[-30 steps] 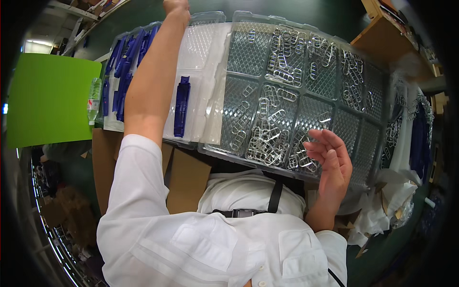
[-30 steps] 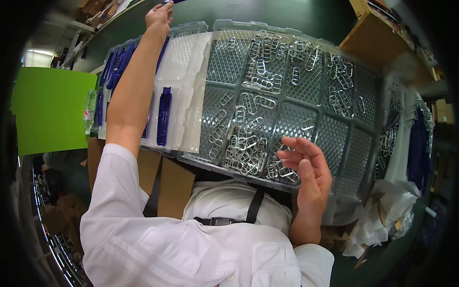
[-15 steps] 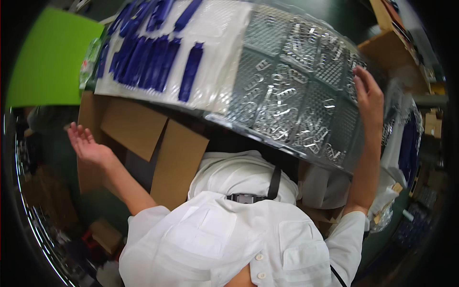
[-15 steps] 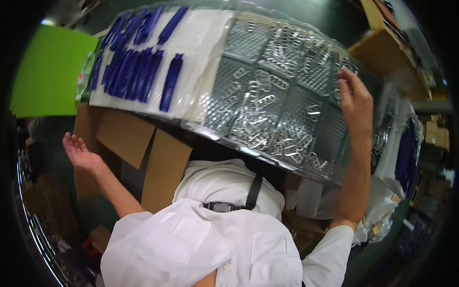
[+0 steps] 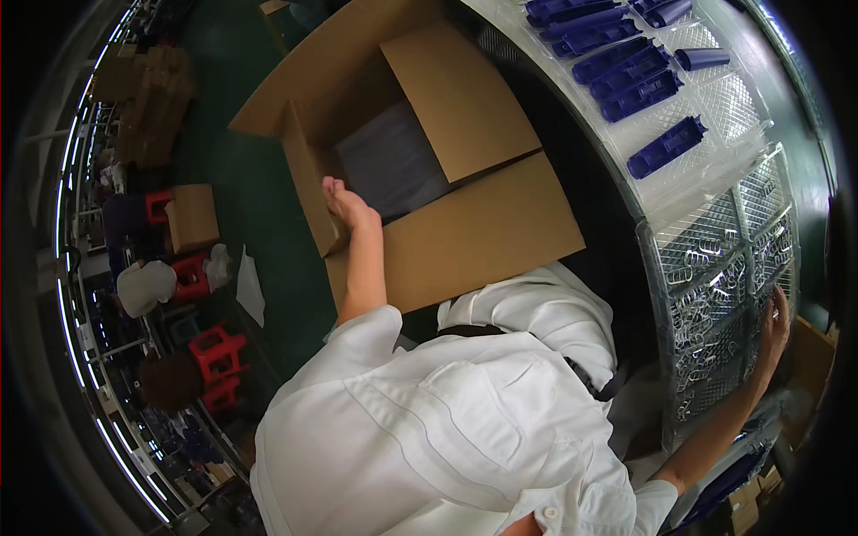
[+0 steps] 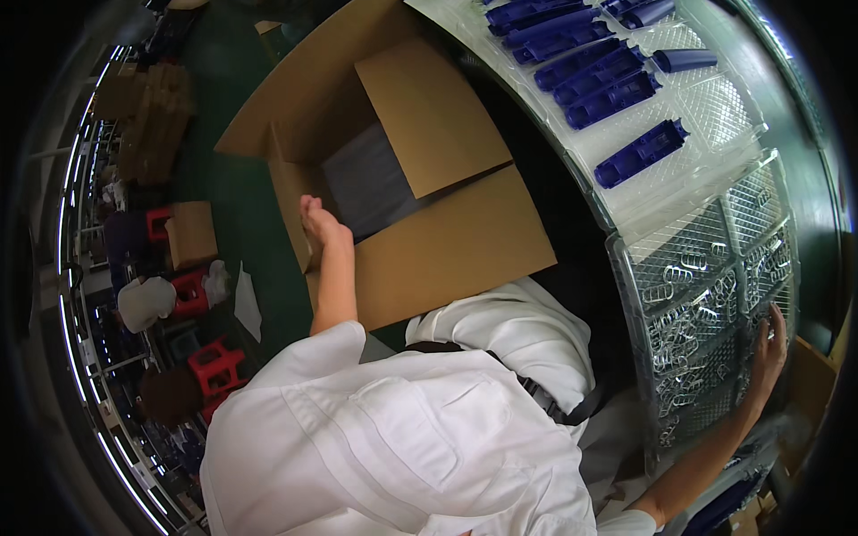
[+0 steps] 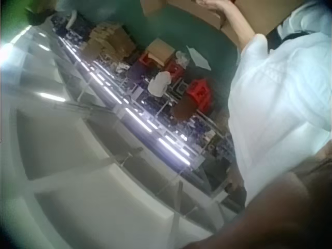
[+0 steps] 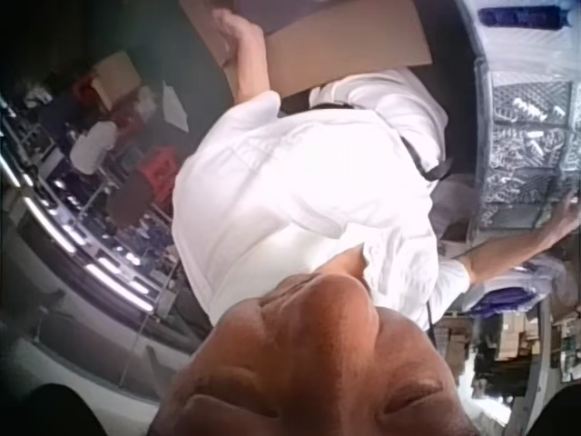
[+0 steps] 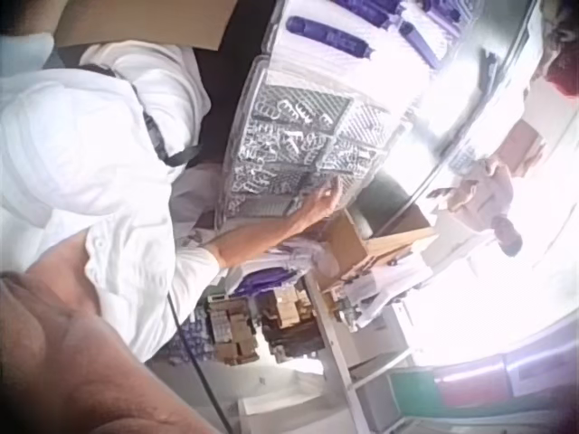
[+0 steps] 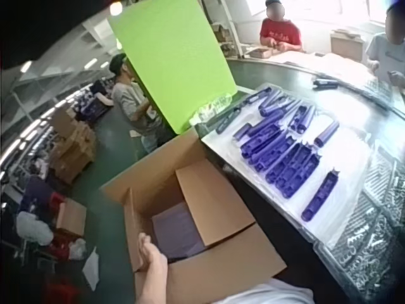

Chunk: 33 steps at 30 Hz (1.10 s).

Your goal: Assembling small metal components and windowed inserts into blue plastic housings on an assembly line.

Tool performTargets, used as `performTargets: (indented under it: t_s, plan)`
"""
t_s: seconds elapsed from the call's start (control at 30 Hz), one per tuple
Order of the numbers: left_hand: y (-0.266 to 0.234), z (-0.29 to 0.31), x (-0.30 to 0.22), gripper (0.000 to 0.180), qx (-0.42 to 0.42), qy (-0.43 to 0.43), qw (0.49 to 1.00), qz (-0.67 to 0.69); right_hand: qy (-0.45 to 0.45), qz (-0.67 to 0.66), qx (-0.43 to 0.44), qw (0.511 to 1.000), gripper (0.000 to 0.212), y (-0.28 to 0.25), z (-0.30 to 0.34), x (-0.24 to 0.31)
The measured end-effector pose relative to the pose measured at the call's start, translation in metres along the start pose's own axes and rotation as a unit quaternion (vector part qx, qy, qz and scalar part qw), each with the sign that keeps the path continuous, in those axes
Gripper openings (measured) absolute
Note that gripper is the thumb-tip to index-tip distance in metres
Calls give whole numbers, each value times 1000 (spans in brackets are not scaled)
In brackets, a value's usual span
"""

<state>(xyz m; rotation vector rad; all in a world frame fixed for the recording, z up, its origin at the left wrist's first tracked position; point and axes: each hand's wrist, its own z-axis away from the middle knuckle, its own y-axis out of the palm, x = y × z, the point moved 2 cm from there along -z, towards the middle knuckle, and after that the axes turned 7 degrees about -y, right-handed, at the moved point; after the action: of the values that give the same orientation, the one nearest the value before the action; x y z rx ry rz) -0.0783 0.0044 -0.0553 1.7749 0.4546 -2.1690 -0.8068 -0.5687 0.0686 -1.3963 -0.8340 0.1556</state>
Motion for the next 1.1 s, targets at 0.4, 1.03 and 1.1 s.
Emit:
performTargets:
  t_s: [0.4, 1.03, 1.1]
  plan:
    - [50, -107, -7, 36, 153, -10, 969, -192, 54, 17, -40, 998, 41, -5, 39, -5]
    - [303, -62, 84, 53, 603, 218, 720, -264, 123, -147, -166, 967, 32, 24, 13, 87]
    - [270, -22, 142, 53, 626, 234, 624, -406, 156, -112, -194, 962, 33, 8, 32, 123]
